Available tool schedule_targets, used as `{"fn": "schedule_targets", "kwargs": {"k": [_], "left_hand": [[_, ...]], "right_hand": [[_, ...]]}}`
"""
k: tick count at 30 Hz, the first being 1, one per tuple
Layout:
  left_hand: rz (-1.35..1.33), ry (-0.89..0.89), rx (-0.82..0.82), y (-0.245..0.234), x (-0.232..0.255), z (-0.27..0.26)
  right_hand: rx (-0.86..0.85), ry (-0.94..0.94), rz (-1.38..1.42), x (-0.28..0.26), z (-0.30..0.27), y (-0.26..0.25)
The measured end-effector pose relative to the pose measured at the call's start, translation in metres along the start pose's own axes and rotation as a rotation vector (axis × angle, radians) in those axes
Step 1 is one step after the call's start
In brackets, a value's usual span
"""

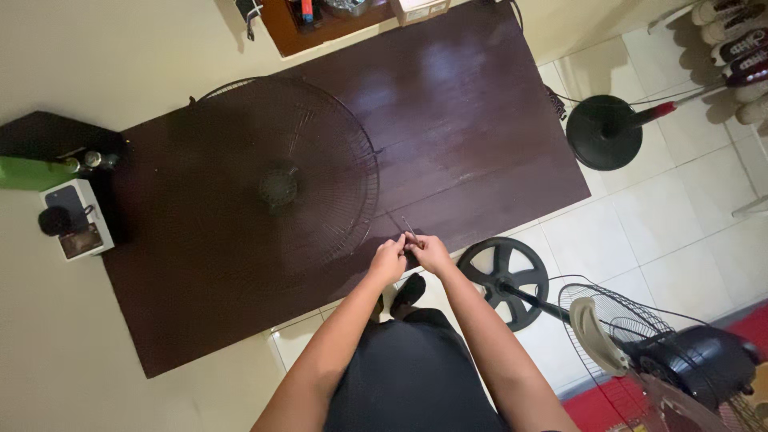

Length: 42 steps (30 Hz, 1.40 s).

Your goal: The person removes the front grille of a standing electric fan by hand, then uses a screwdriver to loosen and remove the fan blade from the motor hub. The removed parts are placed on a nearby table.

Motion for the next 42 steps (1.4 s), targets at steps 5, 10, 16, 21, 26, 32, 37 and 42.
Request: {"fn": "schedule_targets", "kwargs": {"k": [5, 10, 16, 21, 26, 32, 37, 42], "left_hand": [[-0.045, 0.002, 0.034, -0.001, -0.001, -0.003], [-0.165, -0.14, 0.029, -0.006, -0.001, -0.006], [-0.142, -0.062, 0.07, -0.019, 0.011, -0.007], [-0.053, -0.026, 0.145, -0.041, 0.045, -0.022], [-0.002, 0.111, 0.091, -0.06, 0.099, -0.032], [0.043, 0.347, -0.093, -0.029, 0.164, -0.031], [-0.018, 0.489, -0.342, 0.038, 0.222, -0.039], [0.053, 0.633, -0.552, 0.107, 0.28, -0.064]], "right_hand": [[0.045, -0.041, -0.062, -0.006, -0.006, -0.002], [0.053, 0.02, -0.062, -0.004, -0.008, -0.002], [0.065, -0.03, 0.027, 0.001, -0.006, 0.0], [0.181, -0.012, -0.004, 0.004, -0.017, -0.01], [0.234, 0.015, 0.019, 0.016, -0.045, -0.041], [0.413, 0.054, 0.104, 0.038, -0.117, -0.083], [0.61, 0.1, 0.331, 0.054, -0.202, -0.113], [0.745, 0.213, 0.592, 0.074, -0.287, -0.13]]}}
Point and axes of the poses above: each hand's wrist, its own z-axis towards the middle knuckle, its own y-axis out of the palm, x = y × z, the point moved 4 cm from there along z, towards the middle knuckle, and after that the axes turned 1 degree about x, right-handed, at the moved point
